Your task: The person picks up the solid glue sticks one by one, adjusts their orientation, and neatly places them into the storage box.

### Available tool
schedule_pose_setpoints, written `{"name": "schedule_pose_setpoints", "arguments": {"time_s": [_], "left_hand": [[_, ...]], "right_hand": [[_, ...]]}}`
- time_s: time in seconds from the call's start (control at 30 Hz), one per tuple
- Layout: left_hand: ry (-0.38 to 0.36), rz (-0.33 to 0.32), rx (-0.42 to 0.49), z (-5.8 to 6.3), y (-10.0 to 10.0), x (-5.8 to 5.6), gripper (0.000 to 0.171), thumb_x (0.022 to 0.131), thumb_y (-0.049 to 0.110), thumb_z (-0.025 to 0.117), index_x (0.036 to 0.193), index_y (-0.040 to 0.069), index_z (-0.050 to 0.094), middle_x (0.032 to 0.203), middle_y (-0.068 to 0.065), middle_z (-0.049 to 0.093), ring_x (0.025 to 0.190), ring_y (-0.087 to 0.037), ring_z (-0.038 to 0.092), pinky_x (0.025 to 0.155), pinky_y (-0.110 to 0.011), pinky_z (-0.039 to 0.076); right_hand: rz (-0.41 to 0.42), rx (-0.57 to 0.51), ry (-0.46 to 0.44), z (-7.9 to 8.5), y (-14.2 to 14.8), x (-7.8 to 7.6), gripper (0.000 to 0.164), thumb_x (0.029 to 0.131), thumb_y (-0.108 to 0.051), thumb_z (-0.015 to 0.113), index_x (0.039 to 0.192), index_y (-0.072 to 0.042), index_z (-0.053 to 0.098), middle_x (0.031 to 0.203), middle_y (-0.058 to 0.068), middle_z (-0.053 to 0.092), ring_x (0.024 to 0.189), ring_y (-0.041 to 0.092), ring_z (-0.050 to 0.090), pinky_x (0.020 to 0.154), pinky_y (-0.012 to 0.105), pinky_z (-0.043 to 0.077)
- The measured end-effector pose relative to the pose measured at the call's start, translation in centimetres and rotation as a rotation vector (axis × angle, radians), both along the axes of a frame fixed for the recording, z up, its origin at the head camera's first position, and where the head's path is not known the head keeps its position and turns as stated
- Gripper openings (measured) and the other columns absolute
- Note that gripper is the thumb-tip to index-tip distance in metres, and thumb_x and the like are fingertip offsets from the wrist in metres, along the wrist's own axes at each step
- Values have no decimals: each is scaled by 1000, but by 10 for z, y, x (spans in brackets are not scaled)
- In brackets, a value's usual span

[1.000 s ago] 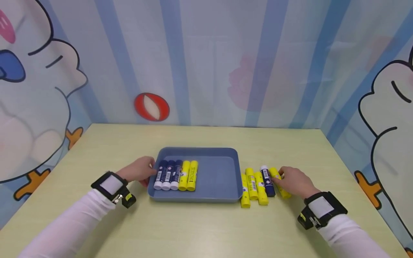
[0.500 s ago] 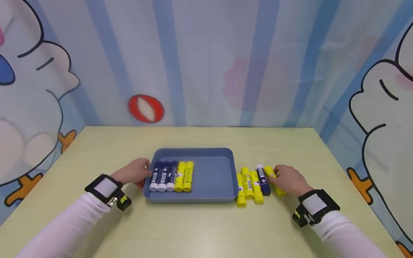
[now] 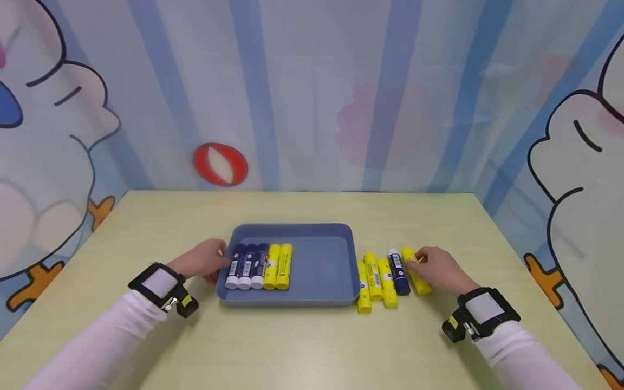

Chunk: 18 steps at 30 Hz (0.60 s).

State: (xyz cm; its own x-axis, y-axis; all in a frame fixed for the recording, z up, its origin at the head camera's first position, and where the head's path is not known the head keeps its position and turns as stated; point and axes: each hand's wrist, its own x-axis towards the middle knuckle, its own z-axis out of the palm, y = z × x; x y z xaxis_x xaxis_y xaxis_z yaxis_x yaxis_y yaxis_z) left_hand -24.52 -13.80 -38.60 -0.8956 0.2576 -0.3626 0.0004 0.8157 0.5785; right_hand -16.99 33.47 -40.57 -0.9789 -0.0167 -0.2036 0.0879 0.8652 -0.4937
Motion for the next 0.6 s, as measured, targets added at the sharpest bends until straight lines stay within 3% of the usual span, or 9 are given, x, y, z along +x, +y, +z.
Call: {"name": "schedule_pose_setpoints", "arguments": {"time_s": [0.27, 0.47, 0.6], "left_hand": [[16, -29, 14, 1, 0, 2, 9, 95, 5, 54, 92, -3, 50, 70, -14, 62, 47, -17, 62, 48, -30, 54], [24, -28, 9, 4, -1, 2, 8, 94, 4, 54, 92, -3, 51, 71, -14, 62, 47, -18, 62, 49, -30, 54], [16, -27, 12, 2, -2, 1, 8, 94, 4, 54, 92, -3, 51, 71, -14, 62, 47, -18, 62, 48, -30, 54]], "right_hand": [[45, -30, 77, 27, -12, -8, 49, 96, -25, 59, 120, 17, 51, 99, 24, 59, 71, 21, 56, 60, 33, 49], [100, -71, 124, 59, -46, -18, 50, 97, -25, 58, 128, 13, 47, 96, 20, 60, 67, 20, 56, 58, 33, 48], [160, -88, 139, 69, -75, -26, 54, 97, -23, 58, 138, 7, 39, 89, 15, 59, 65, 20, 54, 57, 33, 47]]}}
